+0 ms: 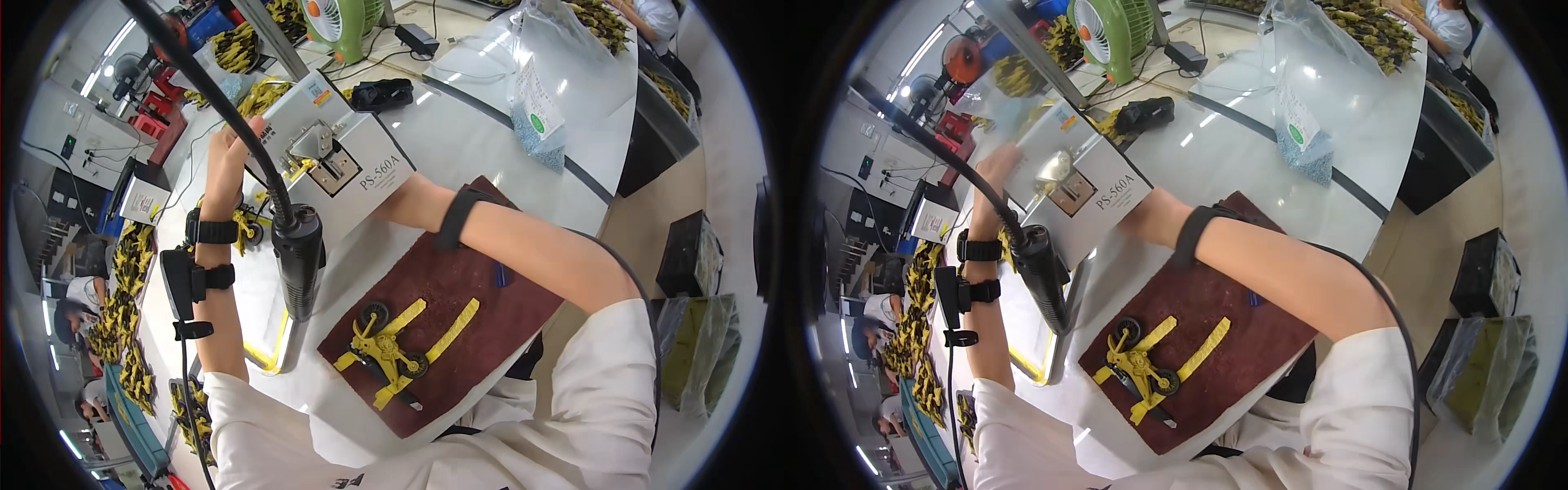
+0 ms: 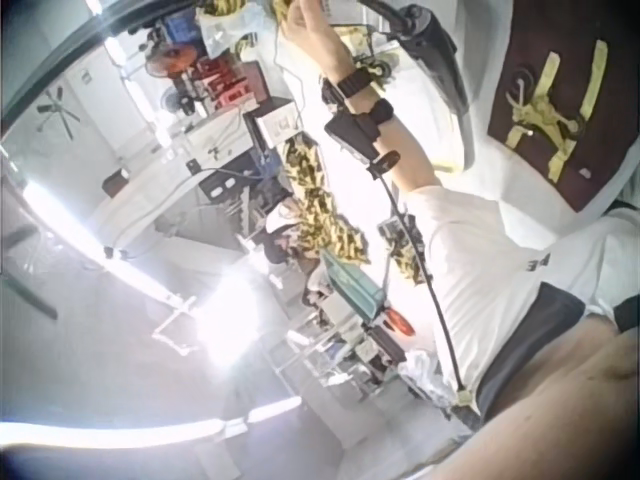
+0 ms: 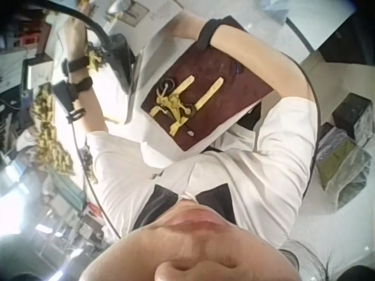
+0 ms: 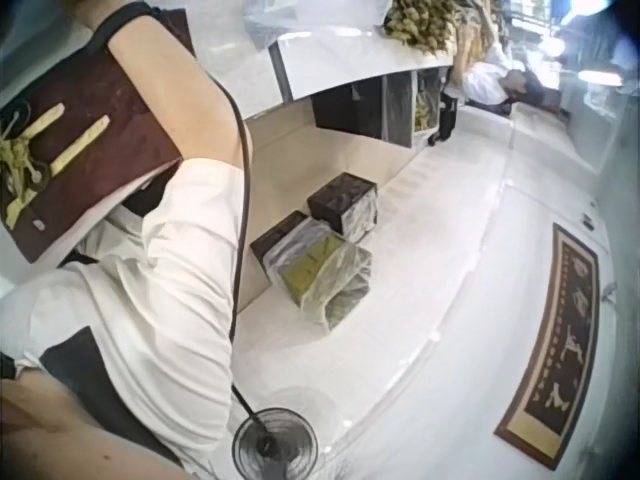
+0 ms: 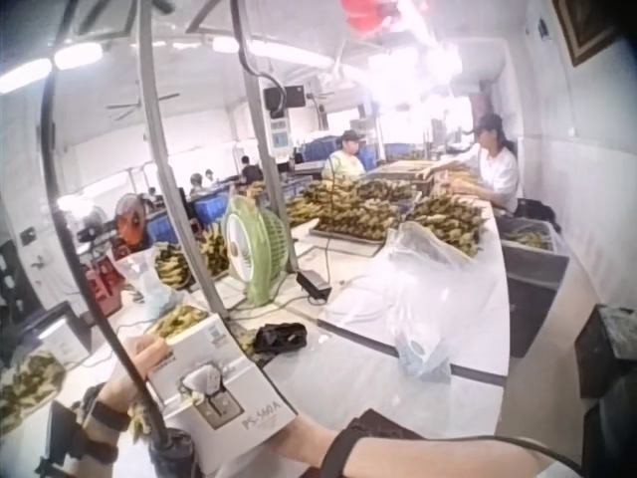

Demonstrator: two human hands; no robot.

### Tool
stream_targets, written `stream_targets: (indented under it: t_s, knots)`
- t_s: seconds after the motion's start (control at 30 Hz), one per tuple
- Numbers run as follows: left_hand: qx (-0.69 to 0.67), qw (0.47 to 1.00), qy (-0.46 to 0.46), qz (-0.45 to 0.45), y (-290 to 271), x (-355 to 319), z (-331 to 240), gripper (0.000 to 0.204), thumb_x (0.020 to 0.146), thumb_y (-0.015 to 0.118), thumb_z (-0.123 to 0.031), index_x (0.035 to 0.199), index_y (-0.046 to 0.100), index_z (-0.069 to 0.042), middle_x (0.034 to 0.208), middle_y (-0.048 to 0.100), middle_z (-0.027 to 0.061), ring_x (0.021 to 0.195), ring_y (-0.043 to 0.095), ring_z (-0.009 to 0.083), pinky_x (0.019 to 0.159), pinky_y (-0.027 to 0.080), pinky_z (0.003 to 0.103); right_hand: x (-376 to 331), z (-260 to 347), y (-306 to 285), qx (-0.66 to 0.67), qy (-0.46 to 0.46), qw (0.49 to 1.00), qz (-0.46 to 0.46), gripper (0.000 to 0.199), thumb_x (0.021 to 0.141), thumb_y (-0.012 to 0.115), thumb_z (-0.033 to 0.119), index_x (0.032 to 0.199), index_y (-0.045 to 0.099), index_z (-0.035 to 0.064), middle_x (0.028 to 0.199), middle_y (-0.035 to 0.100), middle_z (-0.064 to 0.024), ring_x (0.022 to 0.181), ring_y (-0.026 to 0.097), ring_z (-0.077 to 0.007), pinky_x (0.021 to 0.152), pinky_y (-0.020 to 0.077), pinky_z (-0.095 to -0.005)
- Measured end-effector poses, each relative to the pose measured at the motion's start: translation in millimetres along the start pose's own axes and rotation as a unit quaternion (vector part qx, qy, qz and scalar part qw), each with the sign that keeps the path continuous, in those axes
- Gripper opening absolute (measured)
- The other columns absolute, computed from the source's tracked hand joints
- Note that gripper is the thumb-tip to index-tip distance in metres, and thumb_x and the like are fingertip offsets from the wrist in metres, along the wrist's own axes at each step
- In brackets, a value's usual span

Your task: The person is using a screwdriver and a power tool to assemble yellow plastic parts for toy-like products on a manufacturing workbench.

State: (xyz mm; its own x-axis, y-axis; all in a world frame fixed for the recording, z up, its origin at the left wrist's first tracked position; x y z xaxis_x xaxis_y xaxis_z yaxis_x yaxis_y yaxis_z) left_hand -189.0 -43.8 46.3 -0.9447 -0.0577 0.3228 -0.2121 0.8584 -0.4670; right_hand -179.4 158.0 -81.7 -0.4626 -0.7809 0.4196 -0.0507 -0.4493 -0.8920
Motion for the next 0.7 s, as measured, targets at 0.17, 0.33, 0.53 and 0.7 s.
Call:
stream_targets:
  t_s: [0.17,0.33,0.53,0.7]
  knots:
    - [-0.029,0.999,-0.016,0.008,0.8,-4.8,-8.4,0.030,0.088,0.058,-0.029,0.080,0.061,0.000,0.074,0.053,-0.0036,0.071,0.044,0.0038,0.064,0.033,0.022,-39.7,-42.2,-49.7,-0.151,0.052,0.968,0.192,0.029,0.083,0.053,0.011,0.111,0.059,0.0085,0.104,0.059,-0.0114,0.103,0.055,-0.0305,0.084,0.0490,-0.0389]
    - [-0.001,0.999,0.010,0.038,5.7,-14.5,-11.7,0.023,0.085,0.059,-0.020,0.077,0.061,0.001,0.070,0.052,-0.0040,0.066,0.043,0.0029,0.058,0.032,0.021,-49.1,-102.8,-98.7,-0.050,0.178,0.979,0.085,0.042,0.074,0.067,0.010,0.115,0.056,0.0062,0.105,0.058,-0.0137,0.103,0.054,-0.0292,0.083,0.0487,-0.0371]
    - [0.093,0.987,0.108,0.071,48.0,-31.9,-51.8,0.034,0.074,0.070,-0.031,0.071,0.061,0.002,0.059,0.051,0.0049,0.059,0.048,0.0115,0.057,0.036,0.026,-3.2,-128.6,-86.9,0.114,0.236,0.965,0.030,0.052,0.076,0.068,0.021,0.123,0.052,0.0049,0.115,0.059,-0.0200,0.106,0.056,-0.0336,0.092,0.0444,-0.0363]
    - [0.123,0.959,0.254,0.033,77.5,-58.8,-57.1,0.040,0.069,0.075,-0.039,0.078,0.063,-0.002,0.063,0.056,0.0088,0.066,0.050,0.0258,0.084,0.036,0.034,10.9,-105.0,-121.9,0.334,0.253,0.905,-0.078,0.043,0.094,0.050,0.033,0.125,0.052,0.0039,0.122,0.056,-0.0149,0.113,0.053,-0.0248,0.096,0.0406,-0.0328]
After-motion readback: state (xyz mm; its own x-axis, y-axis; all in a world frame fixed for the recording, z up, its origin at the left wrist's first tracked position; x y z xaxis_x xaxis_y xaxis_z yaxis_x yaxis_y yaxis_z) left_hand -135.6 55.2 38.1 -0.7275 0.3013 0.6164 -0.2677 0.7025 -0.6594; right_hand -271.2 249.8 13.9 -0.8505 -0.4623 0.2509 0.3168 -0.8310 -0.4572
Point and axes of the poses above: each hand's wrist, its own x-axis towards the middle knuckle, its own y-axis out of the palm, z = x × y, the point moved 5 cm from there along x, towards the middle knuckle
